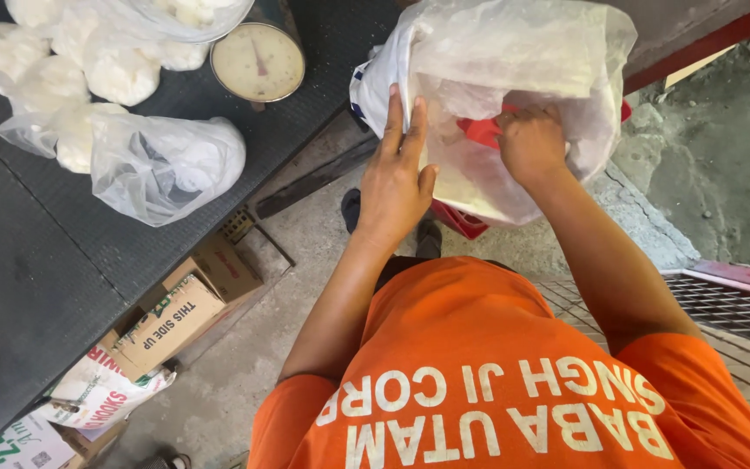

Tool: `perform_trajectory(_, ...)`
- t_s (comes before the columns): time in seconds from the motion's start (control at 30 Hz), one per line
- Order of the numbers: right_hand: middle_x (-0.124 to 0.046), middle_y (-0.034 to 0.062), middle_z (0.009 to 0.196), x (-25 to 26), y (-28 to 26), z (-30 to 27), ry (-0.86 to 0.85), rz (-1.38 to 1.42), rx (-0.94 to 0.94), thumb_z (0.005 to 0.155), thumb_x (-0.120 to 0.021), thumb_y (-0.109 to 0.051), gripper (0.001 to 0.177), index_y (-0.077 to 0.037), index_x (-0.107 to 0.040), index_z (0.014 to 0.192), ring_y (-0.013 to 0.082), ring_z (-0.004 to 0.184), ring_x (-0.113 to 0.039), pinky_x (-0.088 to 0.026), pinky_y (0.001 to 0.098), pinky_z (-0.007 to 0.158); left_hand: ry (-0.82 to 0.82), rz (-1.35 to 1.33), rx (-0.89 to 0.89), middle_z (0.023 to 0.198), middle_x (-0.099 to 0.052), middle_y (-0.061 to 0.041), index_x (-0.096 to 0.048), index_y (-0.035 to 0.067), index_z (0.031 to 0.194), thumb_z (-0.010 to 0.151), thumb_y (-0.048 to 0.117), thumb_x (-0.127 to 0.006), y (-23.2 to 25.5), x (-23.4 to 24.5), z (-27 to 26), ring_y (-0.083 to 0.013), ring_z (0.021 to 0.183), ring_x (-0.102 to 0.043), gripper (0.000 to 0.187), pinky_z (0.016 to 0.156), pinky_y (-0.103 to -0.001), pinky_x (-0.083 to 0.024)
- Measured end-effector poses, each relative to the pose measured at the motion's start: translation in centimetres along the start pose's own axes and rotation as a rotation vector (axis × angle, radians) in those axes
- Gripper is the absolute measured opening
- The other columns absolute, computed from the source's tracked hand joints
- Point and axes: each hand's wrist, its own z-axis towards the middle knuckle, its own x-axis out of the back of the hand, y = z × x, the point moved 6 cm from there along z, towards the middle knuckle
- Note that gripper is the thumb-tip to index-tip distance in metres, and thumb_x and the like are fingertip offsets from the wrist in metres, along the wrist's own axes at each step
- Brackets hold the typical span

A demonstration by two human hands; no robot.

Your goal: Scooping white powder or chunks from a large sack into smaller plastic bags using a red scoop.

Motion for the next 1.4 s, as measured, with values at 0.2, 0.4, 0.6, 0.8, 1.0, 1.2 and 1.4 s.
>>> perform_trajectory(0.2,-0.076,0.0127,0.100,-0.2,-0.3,0.0,0.023,0.062,-0.010,0.087,-0.077,-0.028,0.022,-0.010,-0.077,0.100,0.0280,0.105,-0.069,-0.046,0.0448,0.104,0.023,-0.020,-0.022,0.169,-0.021,-0.027,-0.029,0.008,0.162,0.080,0.009,-0.081,0.1,0.3,0.1,-0.0456,0.134,-0.059,0.098,0.096,-0.042,-0.060)
perform_trajectory(0.4,-0.077,0.0130,0.104,-2.6,-0.1,0.2,-0.084,0.113,-0.095,0.092,-0.079,-0.030,0.024,-0.011,-0.079,0.107,0.0248,0.098,-0.070,-0.049,0.0461,0.099,0.031,-0.030,-0.037,0.167,-0.023,-0.030,-0.029,0.004,0.162,0.081,0.008,-0.081,-0.3,0.0,0.4,-0.0478,0.136,-0.056,0.096,0.100,-0.043,-0.059)
perform_trajectory(0.6,-0.076,0.0122,0.094,0.3,-0.9,-0.2,-0.049,0.203,-0.096,0.086,-0.081,-0.029,0.026,-0.013,-0.079,0.106,0.0283,0.091,-0.069,-0.049,0.0462,0.090,-0.018,-0.039,0.020,0.166,-0.025,-0.032,-0.028,0.002,0.160,0.079,0.008,-0.080,0.1,0.0,0.9,-0.0477,0.132,-0.057,0.096,0.096,-0.043,-0.058)
perform_trajectory(0.8,-0.073,0.0164,0.089,-0.5,-0.9,0.4,-0.058,0.182,-0.149,0.087,-0.081,-0.033,0.025,-0.012,-0.078,0.101,0.0327,0.085,-0.069,-0.051,0.0455,0.085,0.018,-0.046,-0.010,0.165,-0.026,-0.031,-0.028,0.001,0.161,0.080,0.007,-0.079,0.4,0.1,0.6,-0.0473,0.134,-0.056,0.096,0.099,-0.042,-0.057)
perform_trajectory(1.0,-0.072,0.0173,0.086,0.4,-0.9,-0.1,-0.037,0.300,-0.203,0.083,-0.080,-0.030,0.028,-0.015,-0.078,0.107,0.0344,0.079,-0.069,-0.051,0.0469,0.082,0.034,-0.030,-0.002,0.165,-0.027,-0.030,-0.029,0.001,0.160,0.079,0.008,-0.080,0.1,-0.2,0.4,-0.0467,0.134,-0.055,0.097,0.101,-0.042,-0.056)
perform_trajectory(1.2,-0.073,0.0149,0.088,-1.6,-0.7,0.4,-0.053,0.185,-0.215,0.086,-0.081,-0.036,0.024,-0.013,-0.078,0.093,0.0331,0.082,-0.070,-0.054,0.0447,0.082,0.020,-0.030,0.011,0.165,-0.027,-0.031,-0.028,0.001,0.160,0.078,0.010,-0.082,0.8,0.0,0.2,-0.0464,0.133,-0.056,0.098,0.098,-0.042,-0.057)
perform_trajectory(1.4,-0.071,0.0151,0.078,3.7,-0.9,-1.9,-0.015,0.352,-0.140,0.087,-0.082,-0.031,0.028,-0.011,-0.077,0.107,0.0320,0.069,-0.069,-0.056,0.0453,0.072,0.050,-0.017,-0.017,0.165,-0.027,-0.030,-0.027,0.000,0.161,0.081,0.008,-0.079,0.2,-0.2,-0.1,-0.0456,0.132,-0.058,0.096,0.095,-0.042,-0.060)
